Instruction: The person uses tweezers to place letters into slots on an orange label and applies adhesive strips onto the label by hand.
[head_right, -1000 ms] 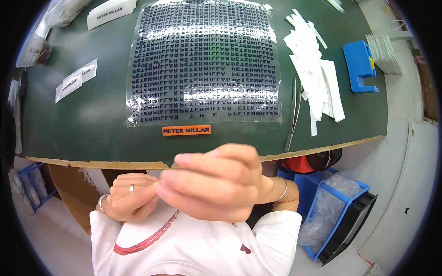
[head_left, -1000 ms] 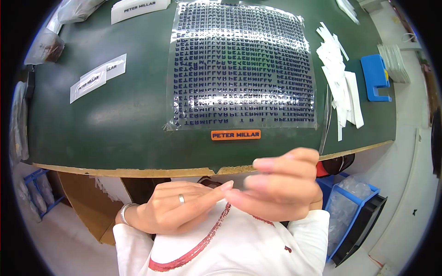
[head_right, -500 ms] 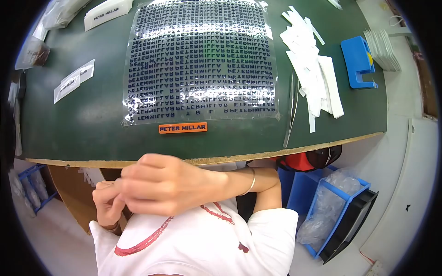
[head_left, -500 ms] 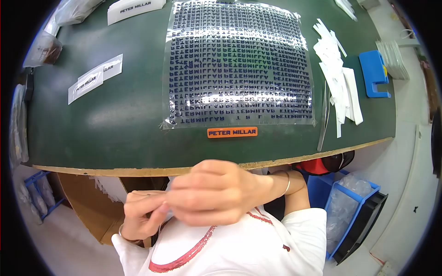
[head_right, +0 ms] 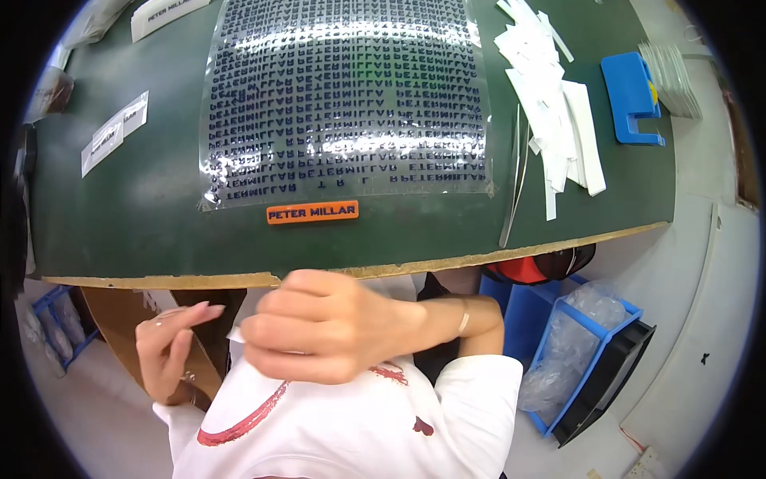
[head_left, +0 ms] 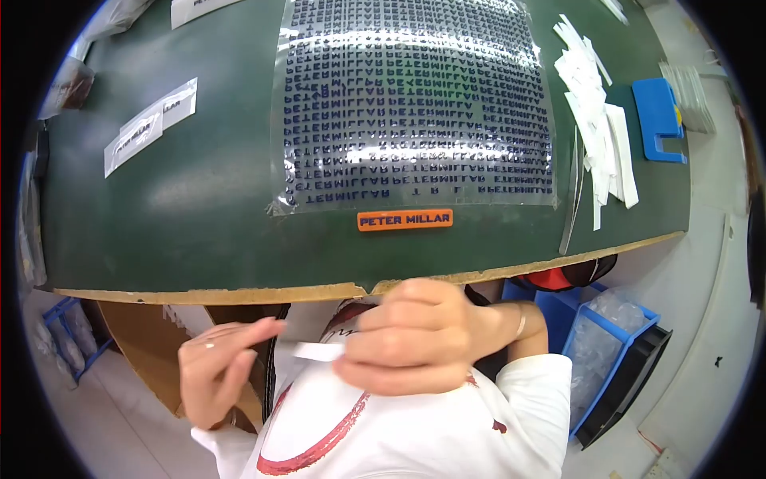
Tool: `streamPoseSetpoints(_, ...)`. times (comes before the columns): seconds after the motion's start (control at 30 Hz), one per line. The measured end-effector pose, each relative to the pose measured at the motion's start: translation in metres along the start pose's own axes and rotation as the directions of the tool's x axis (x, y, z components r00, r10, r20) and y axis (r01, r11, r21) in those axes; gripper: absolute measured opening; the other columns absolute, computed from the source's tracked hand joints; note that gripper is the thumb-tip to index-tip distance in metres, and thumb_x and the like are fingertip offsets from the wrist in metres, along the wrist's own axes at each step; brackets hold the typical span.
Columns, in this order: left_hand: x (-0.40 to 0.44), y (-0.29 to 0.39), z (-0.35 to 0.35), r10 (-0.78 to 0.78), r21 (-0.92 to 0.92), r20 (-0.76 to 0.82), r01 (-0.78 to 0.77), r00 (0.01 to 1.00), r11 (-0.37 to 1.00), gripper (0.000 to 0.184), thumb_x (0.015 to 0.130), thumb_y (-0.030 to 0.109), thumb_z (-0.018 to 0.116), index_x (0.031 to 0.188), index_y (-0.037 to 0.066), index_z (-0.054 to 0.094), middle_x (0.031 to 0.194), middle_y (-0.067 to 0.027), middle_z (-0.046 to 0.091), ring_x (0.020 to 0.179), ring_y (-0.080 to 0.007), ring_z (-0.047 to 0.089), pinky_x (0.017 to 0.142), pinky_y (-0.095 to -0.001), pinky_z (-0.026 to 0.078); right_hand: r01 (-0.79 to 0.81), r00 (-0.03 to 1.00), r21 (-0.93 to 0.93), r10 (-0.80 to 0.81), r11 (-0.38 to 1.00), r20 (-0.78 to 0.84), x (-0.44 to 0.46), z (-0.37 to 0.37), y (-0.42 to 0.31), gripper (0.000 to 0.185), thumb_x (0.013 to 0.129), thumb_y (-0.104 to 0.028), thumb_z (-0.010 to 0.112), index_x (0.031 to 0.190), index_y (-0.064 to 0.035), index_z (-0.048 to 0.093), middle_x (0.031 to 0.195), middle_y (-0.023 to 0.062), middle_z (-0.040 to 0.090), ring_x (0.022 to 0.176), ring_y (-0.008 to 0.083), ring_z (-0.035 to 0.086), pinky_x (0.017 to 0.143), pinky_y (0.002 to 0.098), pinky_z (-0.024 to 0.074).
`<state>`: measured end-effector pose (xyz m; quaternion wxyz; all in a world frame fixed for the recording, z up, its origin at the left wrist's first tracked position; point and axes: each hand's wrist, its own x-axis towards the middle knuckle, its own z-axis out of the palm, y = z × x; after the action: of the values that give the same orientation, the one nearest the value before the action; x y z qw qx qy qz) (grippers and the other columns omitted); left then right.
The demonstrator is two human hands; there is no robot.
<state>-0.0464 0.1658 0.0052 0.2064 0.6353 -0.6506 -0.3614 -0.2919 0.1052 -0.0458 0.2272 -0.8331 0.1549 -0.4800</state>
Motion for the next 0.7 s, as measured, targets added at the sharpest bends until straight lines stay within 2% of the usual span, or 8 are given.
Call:
streamPoseSetpoints(0.1,0.008,-0.006,0.012,0.305,-0.452,0.133,-0.216,0.943,0.865,0.017,0.076,-0.007,0.058,0.088,-0.005,0.071,0.066,-0.0142,0.065,0.058,-0.0232,0.064,0.063,-0.0318,0.053,0.054,0.998,0.027,-0.053,0.998,-0.032,0.006,0.026,-0.001,0.009,0.070,-0.005,0.066,0.078,-0.0066,0.067,0.079,-0.0009,0.060,0.074,0.0138,0.059,0.055,0.0257,0.0389)
streamPoseSetpoints(0.27,-0.001,-0.010,0.007,0.227,-0.329,0.133,-0.173,0.965,0.928,0.019,0.075,-0.007,0.059,0.089,-0.003,0.072,0.068,-0.0146,0.066,0.063,-0.0250,0.067,0.070,-0.0351,0.056,0.153,0.986,-0.017,-0.154,0.988,-0.058,0.008,0.050,0.000,0.009,0.071,-0.004,0.065,0.079,-0.0070,0.066,0.080,-0.0015,0.060,0.075,0.0137,0.059,0.056,0.0254,0.0391)
streamPoseSetpoints(0.4,-0.002,-0.014,0.000,0.156,-0.037,0.122,-0.152,0.980,0.988,0.020,0.075,-0.006,0.059,0.091,-0.002,0.071,0.070,-0.0164,0.066,0.063,-0.0306,0.065,0.065,-0.0353,0.054,0.157,0.984,0.050,-0.152,0.986,-0.094,0.006,0.037,-0.001,0.009,0.072,-0.004,0.064,0.081,-0.0064,0.067,0.082,-0.0023,0.062,0.076,0.0136,0.059,0.056,0.0254,0.0397)
streamPoseSetpoints(0.47,-0.010,-0.045,-0.018,-0.322,0.510,-0.284,0.426,0.903,0.747,0.015,0.077,-0.003,0.061,0.090,-0.001,0.069,0.070,-0.0173,0.063,0.063,-0.0340,0.062,0.061,-0.0365,0.051,0.111,0.988,0.068,-0.103,0.991,-0.111,0.006,0.010,0.000,0.009,0.073,-0.005,0.065,0.082,-0.0066,0.068,0.085,-0.0011,0.064,0.075,0.0134,0.059,0.056,0.0257,0.0407)
streamPoseSetpoints(0.57,-0.032,-0.090,-0.041,-0.221,0.701,-0.381,0.437,0.898,0.564,0.010,0.079,0.001,0.063,0.087,-0.001,0.068,0.070,-0.0179,0.062,0.063,-0.0344,0.060,0.059,-0.0370,0.048,-0.225,0.963,0.124,0.201,0.967,0.177,-0.008,-0.057,0.007,0.011,0.072,-0.009,0.075,0.082,-0.0083,0.069,0.084,0.0043,0.066,0.069,0.0137,0.060,0.057,0.0254,0.0419)
streamPoseSetpoints(0.63,-0.031,-0.084,-0.042,-0.167,0.774,-0.415,0.444,0.894,0.452,0.008,0.080,0.003,0.064,0.086,0.000,0.067,0.070,-0.0182,0.061,0.063,-0.0346,0.059,0.057,-0.0373,0.047,-0.369,0.929,0.081,0.364,0.926,0.067,-0.011,-0.063,0.004,0.016,0.069,-0.011,0.079,0.081,-0.0085,0.068,0.080,0.0046,0.065,0.067,0.0137,0.059,0.056,0.0248,0.0411)
streamPoseSetpoints(0.67,-0.010,-0.051,-0.038,-0.042,0.745,-0.056,0.070,0.998,0.664,0.010,0.081,0.006,0.066,0.089,0.001,0.068,0.070,-0.0171,0.061,0.062,-0.0333,0.059,0.056,-0.0364,0.047,-0.502,0.862,0.053,0.504,0.863,-0.049,-0.011,-0.064,0.004,0.022,0.066,-0.013,0.083,0.081,-0.0087,0.067,0.077,0.0050,0.063,0.065,0.0138,0.058,0.056,0.0241,0.0402)
streamPoseSetpoints(0.7,0.007,-0.023,-0.031,0.163,0.548,0.276,-0.294,0.947,0.783,0.013,0.082,0.010,0.068,0.092,0.002,0.068,0.070,-0.0160,0.062,0.061,-0.0319,0.059,0.055,-0.0354,0.046,-0.501,0.863,0.055,0.504,0.864,-0.046,-0.010,-0.066,0.004,0.022,0.066,-0.013,0.083,0.081,-0.0087,0.067,0.077,0.0050,0.063,0.065,0.0138,0.058,0.056,0.0241,0.0402)
